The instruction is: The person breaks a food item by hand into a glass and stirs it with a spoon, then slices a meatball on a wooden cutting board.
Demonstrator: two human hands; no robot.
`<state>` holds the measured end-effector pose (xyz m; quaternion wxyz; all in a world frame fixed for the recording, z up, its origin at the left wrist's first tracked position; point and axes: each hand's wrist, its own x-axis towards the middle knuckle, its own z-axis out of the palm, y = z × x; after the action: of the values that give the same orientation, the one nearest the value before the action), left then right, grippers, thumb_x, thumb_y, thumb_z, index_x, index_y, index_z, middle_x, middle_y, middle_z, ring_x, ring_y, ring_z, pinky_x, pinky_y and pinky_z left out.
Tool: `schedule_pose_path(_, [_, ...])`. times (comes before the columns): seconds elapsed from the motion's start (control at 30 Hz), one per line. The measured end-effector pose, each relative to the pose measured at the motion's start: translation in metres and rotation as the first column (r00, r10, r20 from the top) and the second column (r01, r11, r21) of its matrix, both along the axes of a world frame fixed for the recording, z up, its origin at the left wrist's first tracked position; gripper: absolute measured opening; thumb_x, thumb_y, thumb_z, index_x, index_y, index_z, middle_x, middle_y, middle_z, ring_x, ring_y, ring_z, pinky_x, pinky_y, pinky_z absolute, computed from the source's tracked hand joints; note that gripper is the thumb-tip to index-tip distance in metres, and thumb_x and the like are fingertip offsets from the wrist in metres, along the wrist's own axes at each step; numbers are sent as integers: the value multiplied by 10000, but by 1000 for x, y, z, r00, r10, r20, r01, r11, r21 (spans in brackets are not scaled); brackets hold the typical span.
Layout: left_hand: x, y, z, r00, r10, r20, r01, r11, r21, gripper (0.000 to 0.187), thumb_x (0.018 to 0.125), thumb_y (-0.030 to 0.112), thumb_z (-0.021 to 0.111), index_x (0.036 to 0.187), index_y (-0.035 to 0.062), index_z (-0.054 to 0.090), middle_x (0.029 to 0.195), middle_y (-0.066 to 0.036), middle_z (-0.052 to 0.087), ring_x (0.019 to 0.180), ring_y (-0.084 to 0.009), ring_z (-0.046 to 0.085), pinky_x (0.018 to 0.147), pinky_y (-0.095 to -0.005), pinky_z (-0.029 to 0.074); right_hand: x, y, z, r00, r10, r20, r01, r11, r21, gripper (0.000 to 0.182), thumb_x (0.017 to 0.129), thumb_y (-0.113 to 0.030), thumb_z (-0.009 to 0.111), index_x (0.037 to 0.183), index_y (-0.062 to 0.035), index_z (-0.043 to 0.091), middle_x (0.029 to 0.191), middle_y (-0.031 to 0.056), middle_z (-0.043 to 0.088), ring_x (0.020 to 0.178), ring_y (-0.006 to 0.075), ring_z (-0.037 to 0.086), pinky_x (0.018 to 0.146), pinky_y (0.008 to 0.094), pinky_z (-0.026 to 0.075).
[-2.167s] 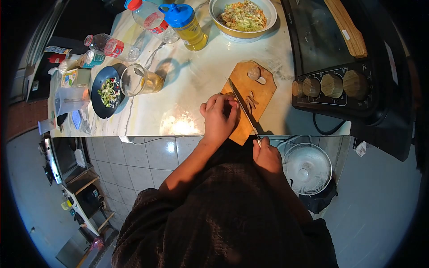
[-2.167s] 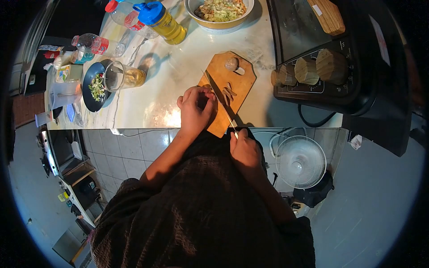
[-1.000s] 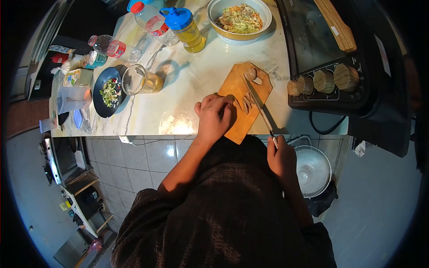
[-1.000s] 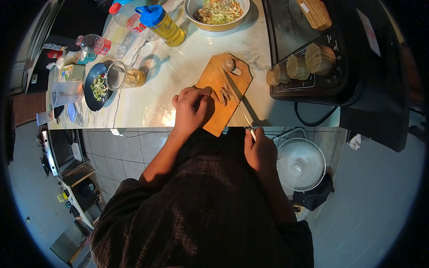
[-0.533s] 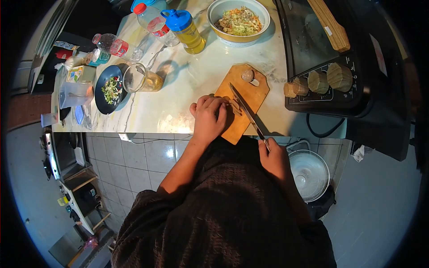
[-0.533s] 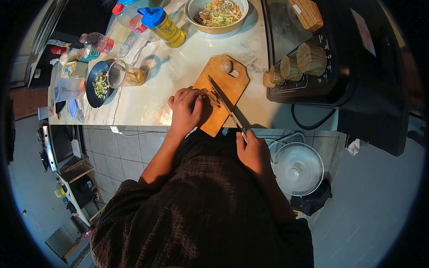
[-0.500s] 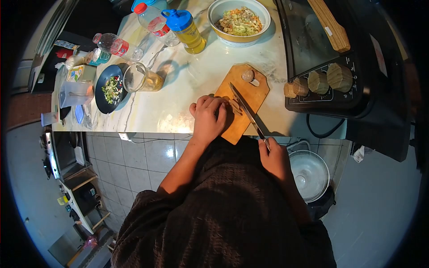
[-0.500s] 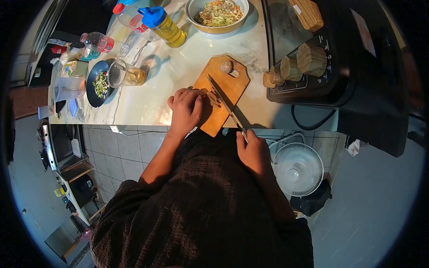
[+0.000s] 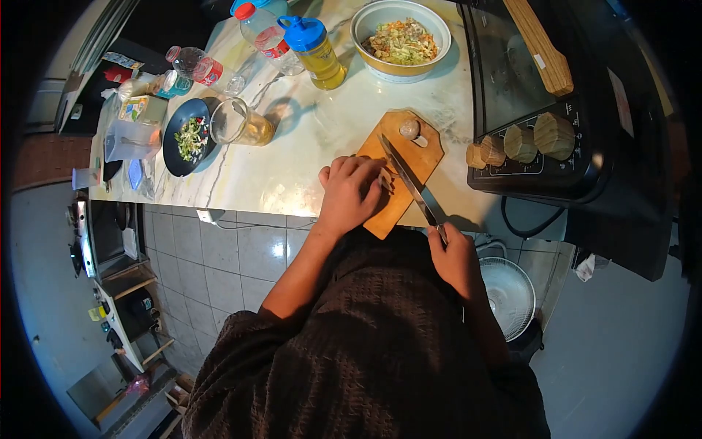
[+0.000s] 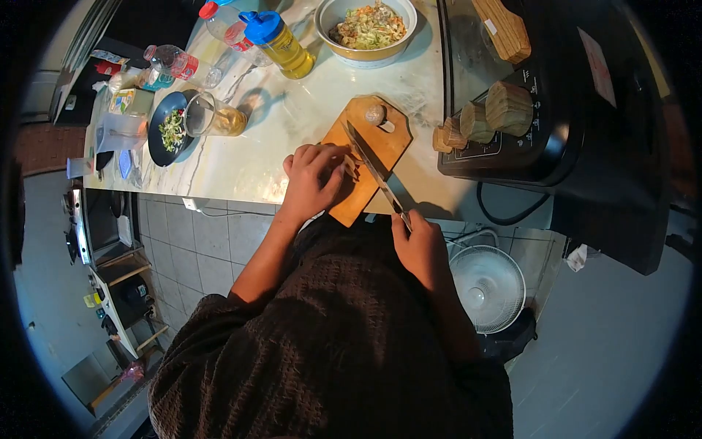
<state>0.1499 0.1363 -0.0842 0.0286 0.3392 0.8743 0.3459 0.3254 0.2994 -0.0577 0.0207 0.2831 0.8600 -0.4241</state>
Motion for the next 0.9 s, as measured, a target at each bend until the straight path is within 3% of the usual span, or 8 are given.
schedule_pose_path(0.2, [-1,2,4,999,-40,-10,39,996,-76,262,847,214,676,1095,137,704,1145,-62,601,1163,-267,485,974,-424,307,3,10,5,1000,11,5,-11,1000,12,323,960,-258,635,789,6,561,713,241,625,738,450,637,578,486,469])
schedule_pose_path(0.27, [-2,1,5,1000,-19,-15,18,997,-74,252,846,218,685,1082,134,704,1130,-62,607,1154,-268,495,971,-424,308,4,12,7,1000,15,20,-14,999,-37,345,965,-260,631,796,28,547,647,233,545,615,425,585,550,413,423])
schedule_pose_path(0.63, [-9,23,-13,985,171,15,-171,985,7,223,816,232,732,1011,123,729,1048,-63,651,1106,-282,532,913,-450,321,4,17,-1,999,9,-51,-8,1000,9,361,964,-263,622,767,26,534,638,241,521,593,436,550,535,442,393])
schedule_pose_path(0.83, [-15,31,-5,982,174,75,-163,978,-129,169,808,247,751,937,140,731,1026,-73,645,1083,-298,535,905,-452,324,5,21,-3,998,5,-63,-5,1000,11,353,964,-259,618,772,27,539,655,245,541,617,449,565,546,455,406])
schedule_pose_path(0.9, [-15,33,-5,964,253,78,-239,959,-154,152,802,265,761,883,141,728,1002,-73,640,1071,-307,536,894,-461,328,6,22,-3,997,4,-71,-3,1000,2,349,964,-258,617,777,26,540,661,245,548,624,449,568,551,456,411])
